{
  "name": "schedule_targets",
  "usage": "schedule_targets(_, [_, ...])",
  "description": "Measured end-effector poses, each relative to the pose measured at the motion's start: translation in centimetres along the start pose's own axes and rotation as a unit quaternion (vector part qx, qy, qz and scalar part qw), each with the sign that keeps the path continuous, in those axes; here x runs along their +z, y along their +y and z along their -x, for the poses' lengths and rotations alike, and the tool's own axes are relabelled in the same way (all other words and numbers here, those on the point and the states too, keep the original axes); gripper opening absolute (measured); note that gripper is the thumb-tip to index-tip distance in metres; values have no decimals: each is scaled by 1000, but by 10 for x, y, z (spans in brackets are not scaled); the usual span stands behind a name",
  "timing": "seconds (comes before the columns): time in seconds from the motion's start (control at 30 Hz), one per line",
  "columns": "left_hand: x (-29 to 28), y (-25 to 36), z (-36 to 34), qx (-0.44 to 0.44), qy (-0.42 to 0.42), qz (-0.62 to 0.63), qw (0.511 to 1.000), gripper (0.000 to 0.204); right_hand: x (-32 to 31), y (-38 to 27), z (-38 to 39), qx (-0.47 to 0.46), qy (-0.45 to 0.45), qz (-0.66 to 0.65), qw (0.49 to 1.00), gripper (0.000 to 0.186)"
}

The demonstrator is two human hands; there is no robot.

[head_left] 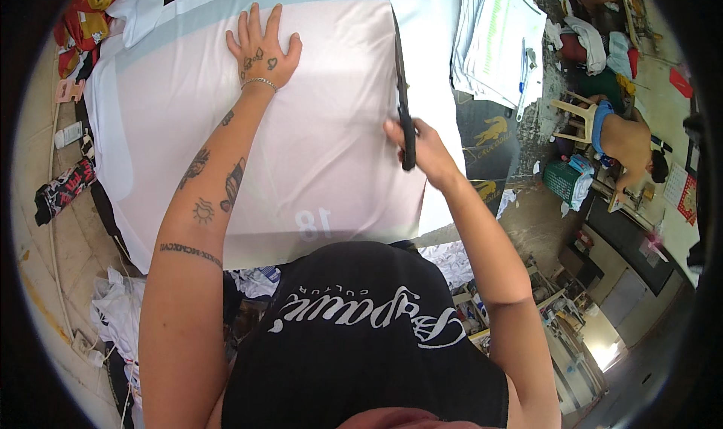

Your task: The person uses shears to cut a red and white jersey and a white sheet of paper on a cluttered table. They repeatedly cut along the edges of the jersey and paper, then fold and stack the cut pieces.

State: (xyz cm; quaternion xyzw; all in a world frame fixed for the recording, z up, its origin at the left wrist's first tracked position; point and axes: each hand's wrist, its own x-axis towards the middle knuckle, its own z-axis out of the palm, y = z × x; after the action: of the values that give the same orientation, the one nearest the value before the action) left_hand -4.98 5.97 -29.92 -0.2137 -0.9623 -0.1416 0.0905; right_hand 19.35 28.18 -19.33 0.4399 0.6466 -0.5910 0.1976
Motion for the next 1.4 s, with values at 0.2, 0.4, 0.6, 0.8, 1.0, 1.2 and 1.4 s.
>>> schedule_targets(0.2, [-3,1,-1,2,15,14,1000,68,2,-30,-24,47,-17,48,998,82])
schedule_targets(0.4, [-6,0,1,33,45,77,995,65,-3,-64,-54,-15,-18,24,999,72])
schedule_targets(0.6, [-17,0,1,54,30,119,991,58,-14,-103,-80,-1,-60,-7,998,63])
schedule_targets(0.8, [-15,-2,4,67,13,135,989,54,-24,-115,-119,-16,-38,52,998,61])
schedule_targets(1.0, [-36,10,-11,-1,-41,131,990,43,-38,-121,-127,-121,48,176,976,69])
schedule_targets(1.2, [-65,121,14,-165,-199,669,697,39,-4,-68,4,-237,103,158,953,51])
schedule_targets(1.4, [-87,182,73,-355,-236,714,556,35,-107,-41,1,-304,-157,249,906,34])
